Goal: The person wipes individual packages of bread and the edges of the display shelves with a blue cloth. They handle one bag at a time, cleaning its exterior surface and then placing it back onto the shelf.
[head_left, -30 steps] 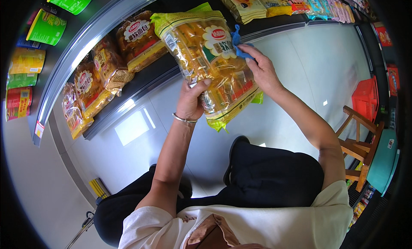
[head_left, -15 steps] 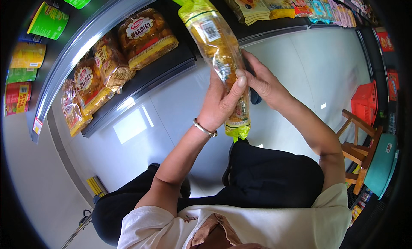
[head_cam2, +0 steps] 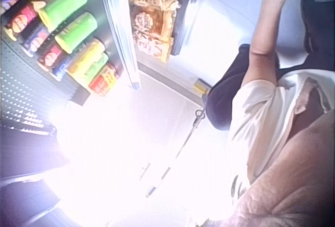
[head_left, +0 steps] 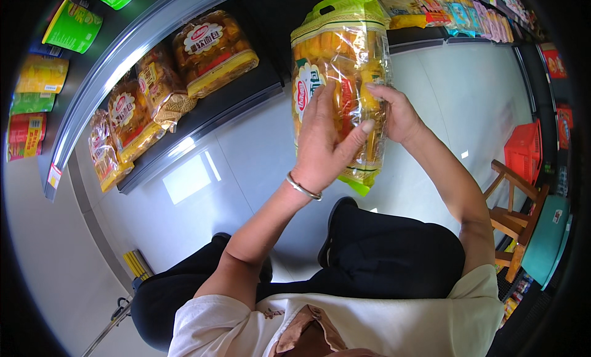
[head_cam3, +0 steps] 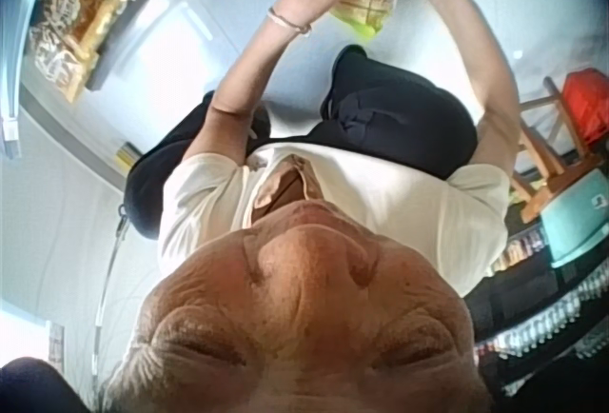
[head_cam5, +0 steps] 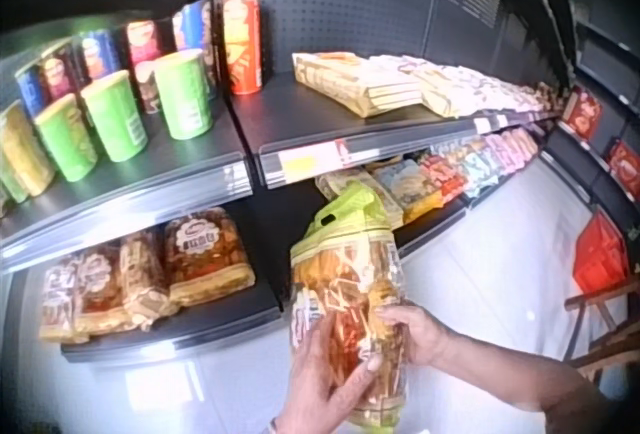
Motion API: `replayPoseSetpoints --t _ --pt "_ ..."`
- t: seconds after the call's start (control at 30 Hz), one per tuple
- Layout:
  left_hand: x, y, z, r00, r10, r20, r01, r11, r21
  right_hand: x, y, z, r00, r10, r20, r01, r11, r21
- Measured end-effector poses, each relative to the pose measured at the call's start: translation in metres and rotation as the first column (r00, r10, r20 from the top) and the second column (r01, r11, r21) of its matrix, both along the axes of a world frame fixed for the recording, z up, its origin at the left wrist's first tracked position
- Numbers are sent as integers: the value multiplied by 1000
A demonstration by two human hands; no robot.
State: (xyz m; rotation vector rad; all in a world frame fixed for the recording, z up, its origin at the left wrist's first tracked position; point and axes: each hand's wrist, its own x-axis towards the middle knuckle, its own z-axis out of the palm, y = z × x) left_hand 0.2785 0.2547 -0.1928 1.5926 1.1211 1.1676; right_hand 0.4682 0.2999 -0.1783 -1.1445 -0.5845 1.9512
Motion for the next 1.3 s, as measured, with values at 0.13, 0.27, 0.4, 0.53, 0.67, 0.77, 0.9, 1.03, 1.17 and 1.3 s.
replayPoseSetpoints --t 0.13,0.27,0.4,0.53,0.67,0.77,0.9,1.03,1.17,1.3 --pt "-23 17 -18 933 23 359 70 967 -244 28 8 -24 995 -88 -42 83 992 -98" --pt "-62 48 -83 956 272 112 -227 924 -308 41 12 -21 990 -69 -120 58 994 -98" --pt "-77 47 -113 707 194 680 429 647 -630 53 11 -26 945 15 -326 -45 995 -85" --pt "-62 18 -137 -2 258 966 803 576 -153 47 5 -39 950 4 -311 -42 993 -115" --pt "-58 11 -150 30 285 958 737 642 -214 50 13 -43 959 134 -252 -155 986 -66" --pt "-59 15 -130 149 286 946 716 629 -303 50 18 -41 979 139 -148 -149 987 -58" --pt "-63 15 -129 236 274 932 637 681 -361 46 34 -49 981 13 195 -26 998 65" --pt "-62 16 -117 411 232 882 556 703 -444 69 54 -44 878 -223 423 182 974 135" --pt "-64 13 -107 535 152 831 517 719 -465 23 47 -9 837 -289 465 25 868 496" --pt "-59 11 -101 541 123 832 560 685 -466 -26 31 1 731 -213 648 -421 606 675"
